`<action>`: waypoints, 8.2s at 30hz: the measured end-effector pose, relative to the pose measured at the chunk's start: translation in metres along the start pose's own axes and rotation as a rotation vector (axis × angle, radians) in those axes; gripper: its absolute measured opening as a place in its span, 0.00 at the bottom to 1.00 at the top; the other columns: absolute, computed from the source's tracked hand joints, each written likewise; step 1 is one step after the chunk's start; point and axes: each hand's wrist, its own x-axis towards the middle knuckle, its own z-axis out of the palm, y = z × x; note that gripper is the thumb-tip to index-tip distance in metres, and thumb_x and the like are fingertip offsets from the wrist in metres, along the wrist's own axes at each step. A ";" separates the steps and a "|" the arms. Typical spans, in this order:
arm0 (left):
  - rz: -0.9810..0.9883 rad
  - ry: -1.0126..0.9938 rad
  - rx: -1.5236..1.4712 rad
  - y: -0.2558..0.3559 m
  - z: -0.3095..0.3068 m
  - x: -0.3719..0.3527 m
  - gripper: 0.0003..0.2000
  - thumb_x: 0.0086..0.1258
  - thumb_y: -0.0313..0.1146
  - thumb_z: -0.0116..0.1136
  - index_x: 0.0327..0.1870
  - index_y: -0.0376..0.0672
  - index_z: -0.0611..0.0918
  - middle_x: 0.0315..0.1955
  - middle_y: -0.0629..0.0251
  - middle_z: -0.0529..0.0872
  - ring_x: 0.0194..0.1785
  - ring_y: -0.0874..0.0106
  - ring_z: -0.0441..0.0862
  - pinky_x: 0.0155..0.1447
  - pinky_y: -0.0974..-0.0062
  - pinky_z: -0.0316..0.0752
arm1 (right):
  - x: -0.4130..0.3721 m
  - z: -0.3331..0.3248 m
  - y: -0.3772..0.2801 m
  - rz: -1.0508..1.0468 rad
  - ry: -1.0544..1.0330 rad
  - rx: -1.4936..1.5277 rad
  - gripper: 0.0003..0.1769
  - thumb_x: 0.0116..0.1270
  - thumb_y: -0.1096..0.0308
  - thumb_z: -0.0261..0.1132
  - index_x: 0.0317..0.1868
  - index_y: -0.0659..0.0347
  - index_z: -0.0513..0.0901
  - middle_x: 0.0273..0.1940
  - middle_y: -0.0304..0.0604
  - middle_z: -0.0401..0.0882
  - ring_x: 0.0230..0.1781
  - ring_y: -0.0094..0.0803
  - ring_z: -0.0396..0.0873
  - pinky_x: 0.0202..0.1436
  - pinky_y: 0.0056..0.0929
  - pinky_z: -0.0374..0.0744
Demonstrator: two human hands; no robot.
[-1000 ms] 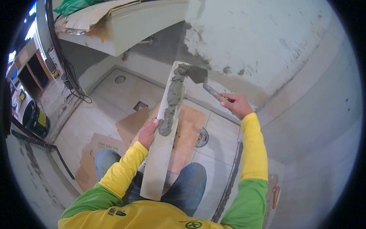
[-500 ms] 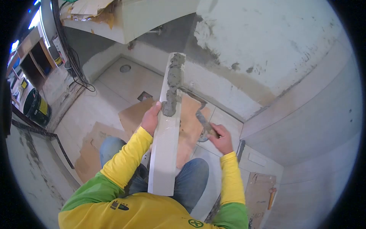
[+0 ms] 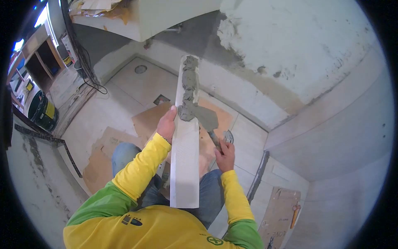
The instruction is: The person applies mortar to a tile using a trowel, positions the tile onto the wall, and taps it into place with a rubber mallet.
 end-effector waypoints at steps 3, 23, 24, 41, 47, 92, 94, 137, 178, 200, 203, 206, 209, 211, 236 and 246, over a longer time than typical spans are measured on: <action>0.015 0.014 0.152 0.002 -0.008 0.005 0.31 0.80 0.55 0.42 0.60 0.30 0.78 0.54 0.50 0.83 0.57 0.63 0.79 0.64 0.69 0.69 | -0.006 -0.027 0.010 0.037 -0.014 -0.061 0.30 0.55 0.72 0.73 0.61 0.56 0.82 0.43 0.48 0.75 0.43 0.42 0.76 0.48 0.32 0.77; -0.102 -0.297 -0.539 0.023 0.029 -0.047 0.20 0.82 0.43 0.43 0.62 0.37 0.73 0.54 0.59 0.83 0.57 0.66 0.81 0.61 0.66 0.78 | 0.002 -0.050 -0.096 0.595 -0.356 0.911 0.26 0.49 0.81 0.77 0.44 0.57 0.73 0.45 0.41 0.81 0.41 0.30 0.80 0.52 0.32 0.80; -0.130 -0.283 -0.547 0.024 0.029 -0.049 0.21 0.82 0.44 0.43 0.64 0.37 0.71 0.56 0.59 0.82 0.59 0.65 0.80 0.63 0.65 0.76 | 0.001 -0.053 -0.099 0.600 -0.355 0.911 0.26 0.49 0.81 0.77 0.44 0.57 0.73 0.45 0.41 0.81 0.41 0.30 0.80 0.52 0.32 0.80; -0.229 -0.175 -0.500 0.002 0.021 -0.011 0.21 0.83 0.43 0.41 0.66 0.38 0.70 0.57 0.56 0.81 0.59 0.60 0.80 0.66 0.58 0.75 | -0.004 -0.052 -0.075 0.556 -0.365 0.779 0.19 0.56 0.73 0.76 0.43 0.57 0.74 0.33 0.33 0.77 0.32 0.24 0.77 0.39 0.27 0.79; -0.297 0.004 -0.358 0.009 -0.034 0.024 0.20 0.82 0.42 0.41 0.62 0.35 0.73 0.53 0.53 0.81 0.54 0.59 0.83 0.60 0.56 0.80 | 0.027 -0.021 0.015 0.835 -0.451 0.329 0.17 0.62 0.63 0.69 0.49 0.61 0.77 0.30 0.39 0.79 0.23 0.27 0.76 0.26 0.31 0.77; -0.347 0.168 -0.286 0.063 -0.054 0.068 0.17 0.82 0.39 0.45 0.62 0.37 0.73 0.51 0.55 0.83 0.50 0.62 0.84 0.56 0.59 0.82 | 0.007 0.011 -0.019 0.269 -0.511 0.606 0.31 0.56 0.71 0.76 0.61 0.66 0.80 0.44 0.41 0.82 0.43 0.26 0.76 0.51 0.23 0.74; -0.399 0.166 -0.189 0.056 -0.053 0.070 0.17 0.82 0.38 0.44 0.62 0.36 0.73 0.50 0.54 0.83 0.50 0.61 0.84 0.56 0.58 0.82 | 0.001 0.023 -0.028 0.226 -0.464 0.451 0.30 0.56 0.71 0.76 0.61 0.66 0.80 0.43 0.43 0.81 0.42 0.27 0.77 0.49 0.22 0.74; -0.087 0.405 0.484 0.058 -0.118 0.109 0.26 0.74 0.45 0.57 0.66 0.35 0.73 0.51 0.54 0.83 0.50 0.64 0.82 0.53 0.65 0.77 | 0.004 0.108 0.072 1.260 -1.170 0.452 0.21 0.78 0.58 0.52 0.66 0.56 0.75 0.32 0.44 0.78 0.22 0.31 0.77 0.25 0.35 0.80; -0.033 0.206 0.525 0.027 -0.126 0.137 0.24 0.74 0.42 0.58 0.60 0.30 0.76 0.49 0.51 0.84 0.48 0.64 0.83 0.53 0.62 0.78 | 0.002 0.018 0.052 0.315 -0.578 -0.329 0.29 0.57 0.58 0.67 0.61 0.50 0.81 0.40 0.53 0.83 0.43 0.51 0.82 0.49 0.44 0.79; -0.005 0.380 0.349 0.051 -0.116 0.123 0.23 0.76 0.40 0.55 0.64 0.33 0.74 0.50 0.55 0.83 0.48 0.63 0.83 0.53 0.63 0.79 | 0.052 0.102 0.088 0.835 -1.357 -0.070 0.16 0.70 0.60 0.59 0.39 0.67 0.84 0.24 0.47 0.80 0.17 0.38 0.78 0.21 0.39 0.79; -0.029 0.388 0.335 0.052 -0.116 0.123 0.23 0.76 0.40 0.56 0.64 0.34 0.74 0.49 0.54 0.83 0.48 0.62 0.83 0.53 0.62 0.79 | 0.041 0.107 0.079 0.860 -1.297 0.033 0.17 0.71 0.59 0.60 0.41 0.68 0.84 0.26 0.50 0.81 0.20 0.39 0.80 0.23 0.41 0.80; -0.056 0.434 0.446 0.053 -0.116 0.122 0.24 0.71 0.46 0.58 0.60 0.35 0.81 0.54 0.51 0.85 0.59 0.60 0.81 0.62 0.68 0.72 | 0.029 0.118 0.081 1.115 -1.171 0.226 0.18 0.72 0.58 0.61 0.47 0.67 0.82 0.29 0.52 0.83 0.22 0.39 0.81 0.23 0.41 0.80; -0.065 0.454 0.324 0.048 -0.112 0.122 0.25 0.71 0.48 0.57 0.61 0.37 0.81 0.54 0.49 0.85 0.60 0.57 0.80 0.63 0.67 0.71 | 0.013 0.124 0.088 1.181 -1.120 0.400 0.20 0.74 0.57 0.59 0.54 0.65 0.79 0.31 0.50 0.82 0.22 0.37 0.80 0.23 0.38 0.80; -0.054 0.457 0.361 0.043 -0.116 0.126 0.26 0.71 0.49 0.57 0.61 0.37 0.80 0.55 0.48 0.84 0.61 0.56 0.80 0.64 0.67 0.71 | 0.001 0.116 0.083 1.205 -1.094 0.468 0.20 0.75 0.57 0.58 0.57 0.64 0.78 0.31 0.49 0.82 0.22 0.36 0.79 0.23 0.36 0.79; -0.067 0.251 1.280 0.077 -0.070 0.084 0.21 0.80 0.38 0.35 0.48 0.34 0.82 0.46 0.43 0.86 0.53 0.47 0.83 0.59 0.56 0.76 | -0.028 0.008 -0.029 0.154 -0.438 0.478 0.30 0.53 0.74 0.76 0.60 0.63 0.82 0.45 0.43 0.81 0.46 0.32 0.78 0.50 0.28 0.75; -0.157 0.412 0.761 0.038 -0.089 0.117 0.27 0.77 0.51 0.42 0.51 0.34 0.83 0.48 0.42 0.85 0.55 0.48 0.81 0.59 0.56 0.73 | -0.027 -0.020 -0.022 -0.194 -0.220 0.000 0.29 0.51 0.78 0.72 0.57 0.56 0.84 0.42 0.47 0.79 0.43 0.44 0.76 0.46 0.36 0.78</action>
